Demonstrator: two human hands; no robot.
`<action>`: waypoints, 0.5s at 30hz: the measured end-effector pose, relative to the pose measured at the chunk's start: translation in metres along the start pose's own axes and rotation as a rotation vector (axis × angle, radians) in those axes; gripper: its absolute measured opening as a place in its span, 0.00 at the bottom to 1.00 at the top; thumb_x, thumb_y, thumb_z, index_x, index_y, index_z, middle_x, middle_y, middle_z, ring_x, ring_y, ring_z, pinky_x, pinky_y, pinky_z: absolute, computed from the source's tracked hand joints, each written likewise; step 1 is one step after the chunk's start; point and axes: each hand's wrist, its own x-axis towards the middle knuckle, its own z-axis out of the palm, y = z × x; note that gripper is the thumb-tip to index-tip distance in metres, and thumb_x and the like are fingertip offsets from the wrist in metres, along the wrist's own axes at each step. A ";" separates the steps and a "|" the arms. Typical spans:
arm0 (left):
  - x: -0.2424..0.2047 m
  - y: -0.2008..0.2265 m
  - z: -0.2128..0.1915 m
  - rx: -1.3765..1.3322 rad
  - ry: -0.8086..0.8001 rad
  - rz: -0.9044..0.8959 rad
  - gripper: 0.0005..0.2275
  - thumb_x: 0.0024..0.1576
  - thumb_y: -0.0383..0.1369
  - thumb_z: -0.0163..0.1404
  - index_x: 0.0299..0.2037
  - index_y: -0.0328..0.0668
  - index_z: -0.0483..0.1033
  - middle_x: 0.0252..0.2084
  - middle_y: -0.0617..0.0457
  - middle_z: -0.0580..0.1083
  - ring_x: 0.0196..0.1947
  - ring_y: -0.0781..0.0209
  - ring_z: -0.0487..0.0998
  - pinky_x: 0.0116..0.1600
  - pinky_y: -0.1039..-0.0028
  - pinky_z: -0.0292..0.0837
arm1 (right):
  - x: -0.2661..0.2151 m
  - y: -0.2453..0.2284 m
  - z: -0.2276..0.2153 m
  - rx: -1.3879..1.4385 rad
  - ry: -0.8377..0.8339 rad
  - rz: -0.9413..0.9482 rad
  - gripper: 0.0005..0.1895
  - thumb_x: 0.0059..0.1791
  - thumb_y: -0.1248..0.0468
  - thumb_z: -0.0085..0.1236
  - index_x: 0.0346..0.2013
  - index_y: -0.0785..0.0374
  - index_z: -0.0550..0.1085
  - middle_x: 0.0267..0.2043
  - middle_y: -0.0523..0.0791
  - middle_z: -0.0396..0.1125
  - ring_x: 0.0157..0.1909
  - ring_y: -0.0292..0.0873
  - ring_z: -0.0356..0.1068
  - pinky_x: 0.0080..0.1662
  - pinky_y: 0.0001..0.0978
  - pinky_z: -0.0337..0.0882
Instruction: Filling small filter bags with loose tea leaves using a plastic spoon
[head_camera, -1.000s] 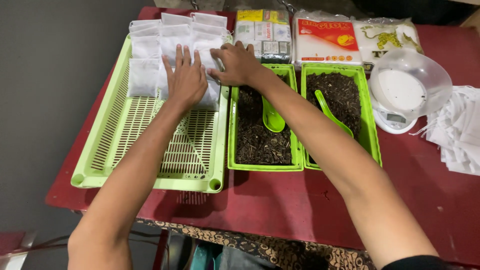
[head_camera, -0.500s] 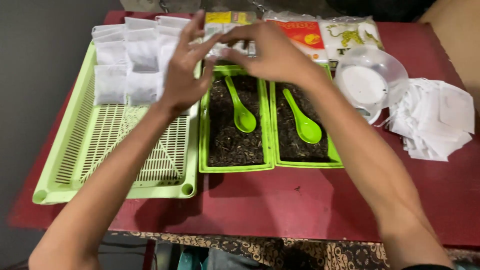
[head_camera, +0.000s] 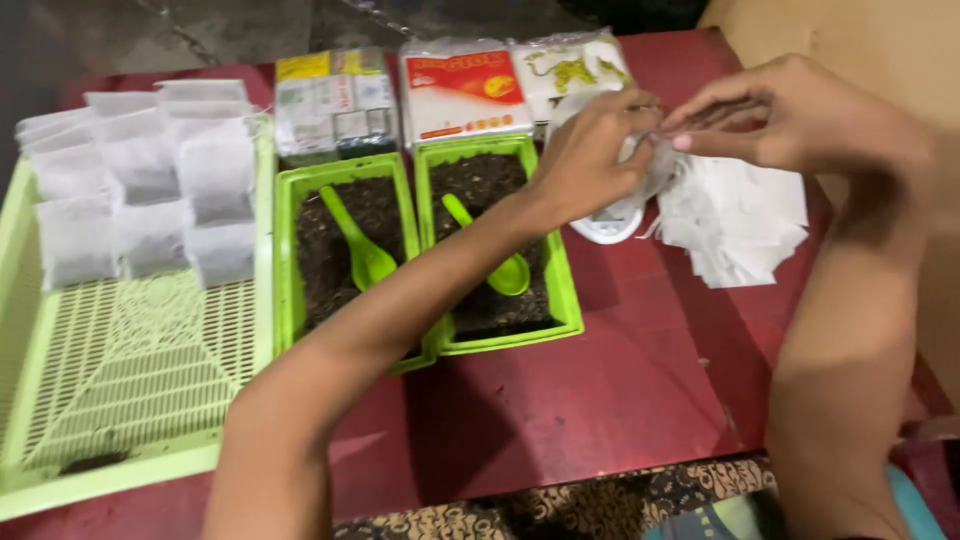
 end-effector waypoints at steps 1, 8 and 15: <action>0.008 -0.003 0.017 -0.008 -0.004 0.004 0.11 0.56 0.30 0.46 0.43 0.39 0.80 0.52 0.47 0.77 0.52 0.44 0.77 0.50 0.56 0.74 | 0.000 0.016 -0.002 0.001 0.002 0.009 0.17 0.47 0.60 0.65 0.49 0.59 0.83 0.46 0.45 0.80 0.44 0.37 0.73 0.47 0.30 0.70; 0.044 -0.005 0.107 -0.147 -0.167 0.101 0.08 0.46 0.22 0.42 0.24 0.44 0.74 0.31 0.50 0.78 0.46 0.41 0.81 0.44 0.59 0.77 | 0.019 0.129 0.000 0.080 -0.046 0.299 0.11 0.47 0.68 0.68 0.45 0.63 0.84 0.44 0.45 0.80 0.46 0.38 0.75 0.53 0.29 0.69; 0.055 -0.012 0.146 -0.012 -0.350 -0.123 0.09 0.53 0.30 0.49 0.23 0.37 0.65 0.31 0.39 0.78 0.35 0.35 0.79 0.38 0.52 0.70 | 0.039 0.186 0.012 0.136 0.018 0.313 0.23 0.45 0.67 0.67 0.56 0.60 0.78 0.54 0.47 0.76 0.53 0.41 0.73 0.56 0.34 0.70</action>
